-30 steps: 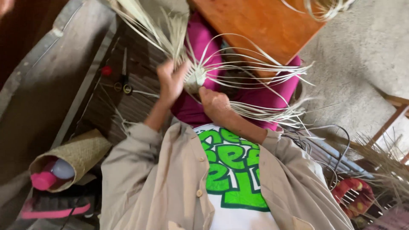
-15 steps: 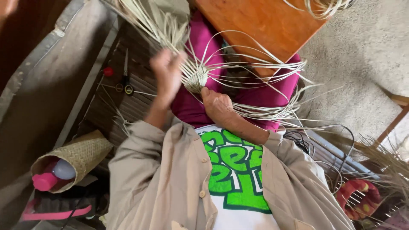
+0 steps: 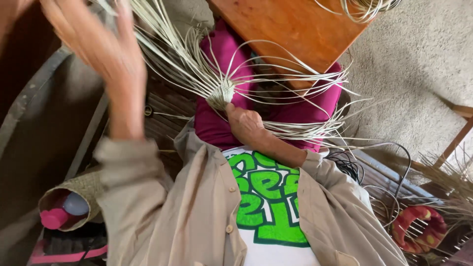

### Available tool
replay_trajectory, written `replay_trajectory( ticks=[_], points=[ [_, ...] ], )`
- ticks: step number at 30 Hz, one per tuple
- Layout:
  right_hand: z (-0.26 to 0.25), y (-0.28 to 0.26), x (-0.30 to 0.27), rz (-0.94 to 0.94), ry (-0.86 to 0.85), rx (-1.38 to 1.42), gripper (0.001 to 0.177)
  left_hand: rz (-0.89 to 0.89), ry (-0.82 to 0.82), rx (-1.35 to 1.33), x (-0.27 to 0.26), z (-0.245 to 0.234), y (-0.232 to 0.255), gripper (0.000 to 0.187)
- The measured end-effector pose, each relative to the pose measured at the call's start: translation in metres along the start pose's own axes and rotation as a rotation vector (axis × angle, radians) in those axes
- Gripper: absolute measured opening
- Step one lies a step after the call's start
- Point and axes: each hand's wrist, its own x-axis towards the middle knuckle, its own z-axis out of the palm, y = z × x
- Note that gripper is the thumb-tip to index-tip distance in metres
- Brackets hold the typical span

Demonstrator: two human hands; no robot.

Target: Weaving thin strips of natural material to create a circular craft item

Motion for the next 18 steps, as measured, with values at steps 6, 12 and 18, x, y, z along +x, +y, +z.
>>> replay_trajectory(
  ticks=[6, 12, 18],
  points=[
    [0.003, -0.007, 0.012, -0.012, -0.057, -0.076, 0.02, -0.826, -0.286, -0.381, -0.199, -0.003, 0.071, 0.039],
    [-0.002, 0.003, 0.008, -0.163, 0.149, -0.098, 0.015, -0.749, -0.392, -0.52, -0.237, 0.027, 0.092, 0.04],
    [-0.085, 0.022, 0.031, -0.297, 0.699, 0.378, 0.028, -0.573, -0.426, -0.561, -0.228, 0.02, 0.097, 0.046]
  ],
)
